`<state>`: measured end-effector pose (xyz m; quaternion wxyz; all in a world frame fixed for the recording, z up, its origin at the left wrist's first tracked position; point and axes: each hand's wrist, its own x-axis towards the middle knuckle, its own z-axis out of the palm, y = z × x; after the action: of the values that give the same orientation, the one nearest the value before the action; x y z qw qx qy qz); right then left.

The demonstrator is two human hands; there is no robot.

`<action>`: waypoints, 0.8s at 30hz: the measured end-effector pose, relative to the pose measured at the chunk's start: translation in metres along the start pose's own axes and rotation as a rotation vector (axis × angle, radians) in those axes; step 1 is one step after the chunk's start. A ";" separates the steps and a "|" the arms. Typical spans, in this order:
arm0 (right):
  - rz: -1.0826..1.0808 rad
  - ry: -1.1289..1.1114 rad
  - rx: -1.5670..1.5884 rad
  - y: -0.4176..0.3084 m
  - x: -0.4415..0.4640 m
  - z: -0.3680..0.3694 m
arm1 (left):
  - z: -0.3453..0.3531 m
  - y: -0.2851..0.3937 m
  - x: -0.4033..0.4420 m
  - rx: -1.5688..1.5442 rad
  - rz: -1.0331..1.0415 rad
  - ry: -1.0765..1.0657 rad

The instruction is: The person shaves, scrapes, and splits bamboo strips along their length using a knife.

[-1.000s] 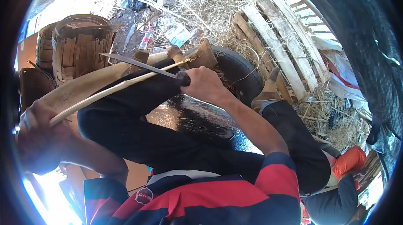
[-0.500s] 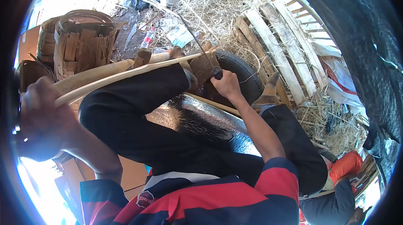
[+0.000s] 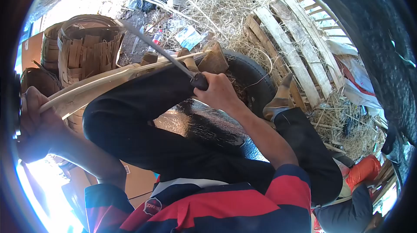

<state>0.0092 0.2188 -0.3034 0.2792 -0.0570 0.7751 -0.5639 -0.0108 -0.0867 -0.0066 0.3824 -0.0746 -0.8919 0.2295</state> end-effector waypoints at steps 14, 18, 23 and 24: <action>-0.095 -0.042 0.040 -0.009 0.017 0.001 | 0.016 0.027 0.016 3.203 0.253 0.356; 0.329 0.054 -0.325 0.140 0.046 0.005 | 0.011 0.054 0.024 3.518 0.563 0.246; 0.311 0.007 -0.503 0.114 0.042 -0.016 | 0.012 0.019 0.010 3.768 1.068 0.130; 0.295 0.014 -0.546 0.113 0.042 -0.015 | 0.014 0.015 0.005 3.749 1.148 0.089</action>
<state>-0.0077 0.2551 -0.4178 0.3270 -0.0128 0.8998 -0.2884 -0.0250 -0.0770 -0.0186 0.1229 -0.1201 -0.5702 -0.8033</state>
